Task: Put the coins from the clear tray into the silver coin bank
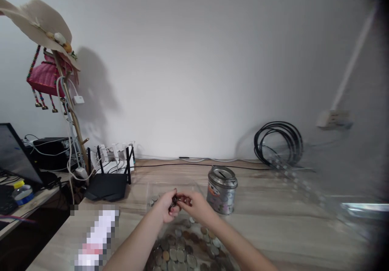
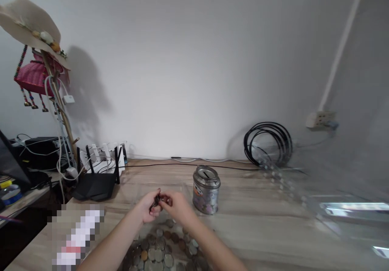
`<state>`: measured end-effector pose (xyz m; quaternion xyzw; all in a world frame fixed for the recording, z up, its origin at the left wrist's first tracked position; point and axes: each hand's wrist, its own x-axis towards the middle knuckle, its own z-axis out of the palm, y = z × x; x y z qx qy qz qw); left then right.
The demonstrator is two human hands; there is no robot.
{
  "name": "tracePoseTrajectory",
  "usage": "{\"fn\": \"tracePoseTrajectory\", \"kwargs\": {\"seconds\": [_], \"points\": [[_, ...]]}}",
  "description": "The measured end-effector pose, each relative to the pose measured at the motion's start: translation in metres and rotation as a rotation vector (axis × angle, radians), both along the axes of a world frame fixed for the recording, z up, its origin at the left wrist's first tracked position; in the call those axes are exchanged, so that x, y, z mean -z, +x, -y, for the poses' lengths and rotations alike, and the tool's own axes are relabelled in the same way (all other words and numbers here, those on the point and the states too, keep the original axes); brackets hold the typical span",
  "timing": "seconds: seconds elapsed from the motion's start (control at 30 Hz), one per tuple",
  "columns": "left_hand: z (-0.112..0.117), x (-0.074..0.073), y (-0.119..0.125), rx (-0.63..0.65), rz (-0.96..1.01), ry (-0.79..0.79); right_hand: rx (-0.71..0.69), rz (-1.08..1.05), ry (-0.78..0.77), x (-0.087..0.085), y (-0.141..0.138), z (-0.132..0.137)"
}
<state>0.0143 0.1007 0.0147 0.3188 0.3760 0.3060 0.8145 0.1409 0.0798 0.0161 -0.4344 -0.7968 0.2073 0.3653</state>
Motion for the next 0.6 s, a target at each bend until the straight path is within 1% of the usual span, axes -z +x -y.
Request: {"fn": "tracePoseTrajectory", "kwargs": {"seconds": [0.07,0.1,0.2,0.3,0.37,0.43,0.5,0.6], "points": [[0.0,0.0,-0.001,0.078,-0.003,0.002,-0.024,-0.014,-0.036,-0.001,0.002,0.0],[0.001,-0.001,-0.001,0.108,-0.004,0.003,-0.027,-0.011,-0.031,-0.002,0.002,0.001],[0.002,-0.004,-0.001,0.171,-0.018,0.001,0.01,0.025,0.072,-0.008,0.005,0.005],[0.004,-0.008,-0.001,0.205,-0.013,0.029,0.122,0.036,0.212,-0.016,0.016,0.006],[0.005,-0.011,-0.001,0.195,-0.013,0.048,0.217,-0.003,0.281,-0.021,0.027,0.002],[0.005,-0.011,-0.002,0.171,-0.016,0.057,0.279,-0.04,0.313,-0.022,0.035,-0.002],[0.005,-0.01,-0.003,0.176,-0.008,0.067,0.264,-0.03,0.278,-0.021,0.036,-0.005],[0.004,-0.008,-0.004,0.255,0.002,0.064,0.145,0.017,0.179,-0.018,0.027,-0.005]]}}
